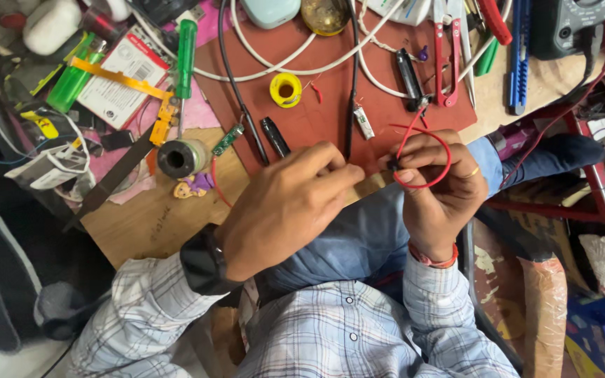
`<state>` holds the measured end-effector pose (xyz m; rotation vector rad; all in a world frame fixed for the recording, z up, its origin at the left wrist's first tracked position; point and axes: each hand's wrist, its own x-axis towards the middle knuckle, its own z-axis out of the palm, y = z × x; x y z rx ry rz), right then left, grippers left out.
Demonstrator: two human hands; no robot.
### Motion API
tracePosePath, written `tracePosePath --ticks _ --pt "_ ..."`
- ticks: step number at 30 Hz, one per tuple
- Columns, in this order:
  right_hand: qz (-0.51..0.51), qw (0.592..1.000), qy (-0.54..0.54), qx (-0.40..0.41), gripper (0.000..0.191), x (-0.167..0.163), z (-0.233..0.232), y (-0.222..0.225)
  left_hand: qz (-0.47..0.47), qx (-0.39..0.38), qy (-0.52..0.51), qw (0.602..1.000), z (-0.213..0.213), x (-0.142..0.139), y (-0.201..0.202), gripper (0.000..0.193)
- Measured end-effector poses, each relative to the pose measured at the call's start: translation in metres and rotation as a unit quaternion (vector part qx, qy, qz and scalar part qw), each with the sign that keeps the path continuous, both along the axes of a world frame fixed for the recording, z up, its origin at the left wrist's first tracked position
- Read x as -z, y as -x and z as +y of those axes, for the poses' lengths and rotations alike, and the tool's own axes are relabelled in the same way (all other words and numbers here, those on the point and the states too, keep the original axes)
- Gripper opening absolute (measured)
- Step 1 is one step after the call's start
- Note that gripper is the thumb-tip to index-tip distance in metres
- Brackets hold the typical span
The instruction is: The person sits at a cluttered repair workbench and solders a small electronic component attached to a wire, using a soldering iron and solder wire. They then pick up red wire, strip and trim it with pliers and wire cutters, and continue working on the component.
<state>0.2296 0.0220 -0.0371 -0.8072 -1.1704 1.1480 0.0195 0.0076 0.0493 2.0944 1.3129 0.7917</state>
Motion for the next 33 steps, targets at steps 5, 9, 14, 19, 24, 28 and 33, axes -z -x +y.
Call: tracePosePath --ticks 5,9,14,19,24,28,33 --pt "-0.044 0.999 -0.016 0.016 0.015 0.002 -0.001 0.0 0.068 0.017 -0.001 0.998 -0.001 0.004 -0.002 0.021" --pt "-0.069 0.997 -0.018 0.019 0.016 0.004 -0.002 -0.002 0.07 0.026 -0.017 0.997 0.001 0.0 -0.001 0.023" --pt "-0.099 0.993 -0.043 0.04 0.017 0.004 -0.003 -0.002 -0.113 -0.031 0.016 0.993 0.002 -0.01 0.005 0.019" --pt "0.016 0.997 -0.032 0.065 0.02 0.007 -0.006 0.015 -0.363 -0.041 0.172 0.915 0.006 -0.006 0.002 0.017" --pt "0.026 0.993 -0.044 0.109 0.02 0.006 -0.01 0.03 -0.34 -0.041 0.128 0.931 0.005 0.003 -0.004 0.015" --pt "-0.079 0.986 -0.081 0.122 0.019 0.004 -0.011 0.032 -0.354 -0.042 0.14 0.924 0.0 0.007 -0.005 0.014" --pt "-0.087 0.984 -0.111 0.111 0.016 0.007 -0.008 0.03 -0.415 -0.041 0.183 0.891 -0.004 0.007 -0.007 0.021"
